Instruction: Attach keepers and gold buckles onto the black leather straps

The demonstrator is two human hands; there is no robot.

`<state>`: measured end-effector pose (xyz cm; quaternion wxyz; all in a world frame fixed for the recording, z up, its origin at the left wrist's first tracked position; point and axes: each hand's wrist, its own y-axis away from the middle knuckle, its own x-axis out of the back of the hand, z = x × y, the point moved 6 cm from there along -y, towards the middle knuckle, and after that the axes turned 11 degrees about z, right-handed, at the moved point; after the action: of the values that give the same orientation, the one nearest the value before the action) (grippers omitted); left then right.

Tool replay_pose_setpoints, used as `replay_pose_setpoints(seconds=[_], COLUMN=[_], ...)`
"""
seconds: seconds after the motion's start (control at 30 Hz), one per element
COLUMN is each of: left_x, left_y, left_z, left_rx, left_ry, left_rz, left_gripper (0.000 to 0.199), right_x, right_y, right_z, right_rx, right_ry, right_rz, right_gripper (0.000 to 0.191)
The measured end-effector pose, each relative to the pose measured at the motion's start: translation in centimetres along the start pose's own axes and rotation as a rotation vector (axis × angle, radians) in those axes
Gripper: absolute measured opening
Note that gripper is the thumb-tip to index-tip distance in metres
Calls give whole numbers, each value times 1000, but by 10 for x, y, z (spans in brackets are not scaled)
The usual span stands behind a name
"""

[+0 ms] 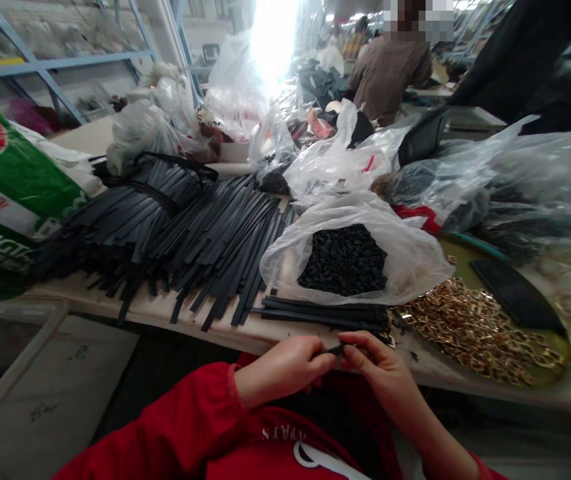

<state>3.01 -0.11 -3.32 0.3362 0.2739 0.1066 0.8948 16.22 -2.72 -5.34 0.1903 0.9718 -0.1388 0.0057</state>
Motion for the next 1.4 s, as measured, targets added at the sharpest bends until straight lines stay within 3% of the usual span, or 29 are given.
replay_pose_setpoints(seconds=[0.17, 0.23, 0.33, 0.47, 0.53, 0.6, 0.67, 0.77, 0.83, 0.87, 1.03, 1.4], left_x=[11, 10, 3, 3, 3, 3, 6, 6, 3, 0, -7, -4], left_y=[3, 3, 1, -10, -15, -18, -21, -25, -28, -29, -27, -11], left_z=[8, 10, 8, 4, 1, -1, 0, 3, 7, 9, 17, 15], left_rx=[27, 40, 73, 47, 66, 88, 94, 111, 126, 143, 180, 151], left_ry=[52, 94, 134, 137, 168, 212, 261, 291, 280, 272, 253, 288], left_rz=[-28, -61, -125, 5, 34, 17, 17, 20, 22, 16, -2, 28], left_gripper=[32, 30, 25, 24, 35, 47, 48, 37, 27, 23, 14, 13], right_x=[-9, -13, -12, -18, -17, 0, 37, 114, 145, 155, 161, 166], right_y=[5, 4, 0, 0, -1, -7, -21, -53, -77, -88, -115, -106], right_z=[0, -2, -4, -2, -4, -12, -23, -44, -52, -52, -46, -48], right_rx=[-173, -172, -133, -119, -45, 93, 240, 416, 483, 486, 484, 549], right_ry=[-204, -245, -268, -318, -246, -85, 150, 689, 1119, 1192, 1297, 1225], right_rz=[-87, -133, -104, -97, -108, -84, 38, 428, 529, 519, 416, 448], right_gripper=[35, 34, 31, 29, 29, 31, 32, 27, 24, 21, 6, 10])
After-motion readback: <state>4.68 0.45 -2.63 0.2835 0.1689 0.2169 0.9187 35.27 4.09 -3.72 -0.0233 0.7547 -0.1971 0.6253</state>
